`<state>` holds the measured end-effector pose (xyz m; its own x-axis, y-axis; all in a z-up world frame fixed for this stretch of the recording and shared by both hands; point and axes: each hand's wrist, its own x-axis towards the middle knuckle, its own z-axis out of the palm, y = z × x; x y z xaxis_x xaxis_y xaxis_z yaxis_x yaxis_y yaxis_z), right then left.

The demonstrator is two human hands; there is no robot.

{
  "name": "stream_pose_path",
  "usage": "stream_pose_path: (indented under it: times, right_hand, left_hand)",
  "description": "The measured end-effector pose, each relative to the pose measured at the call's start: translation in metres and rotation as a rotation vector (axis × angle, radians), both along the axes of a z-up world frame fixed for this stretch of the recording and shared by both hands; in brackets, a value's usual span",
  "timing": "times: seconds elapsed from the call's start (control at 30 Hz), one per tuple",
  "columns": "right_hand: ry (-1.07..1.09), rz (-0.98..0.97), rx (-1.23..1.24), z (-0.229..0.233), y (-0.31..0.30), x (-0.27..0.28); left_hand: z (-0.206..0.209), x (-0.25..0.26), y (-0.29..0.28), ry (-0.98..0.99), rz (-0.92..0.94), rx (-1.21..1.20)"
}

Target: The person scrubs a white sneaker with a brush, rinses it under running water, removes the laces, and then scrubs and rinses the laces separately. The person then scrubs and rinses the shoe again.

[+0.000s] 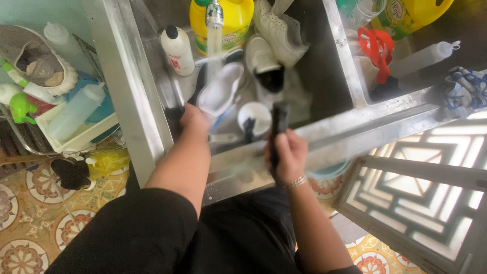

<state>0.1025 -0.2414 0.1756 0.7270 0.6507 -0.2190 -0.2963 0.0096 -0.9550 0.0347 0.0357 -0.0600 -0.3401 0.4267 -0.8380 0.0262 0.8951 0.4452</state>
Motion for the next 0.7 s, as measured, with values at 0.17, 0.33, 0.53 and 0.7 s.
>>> stream_pose_path:
  times: [0.17,0.33,0.53,0.7]
  right_hand:
    - [-0.008,0.011,0.06,-0.012,-0.005,0.001]
    - [-0.03,0.056,0.101,-0.02,-0.01,0.002]
    - [-0.015,0.057,0.066,-0.021,-0.01,0.001]
    - [-0.071,0.089,0.055,-0.017,-0.006,0.006]
  left_hand:
    - [0.062,0.007,-0.004,0.24,-0.737,1.059]
    - [0.066,0.018,0.014,0.244,-1.907,1.001]
    - [0.02,0.058,0.057,0.107,-2.286,0.555]
    - [-0.037,0.057,0.056,0.26,-2.445,0.662]
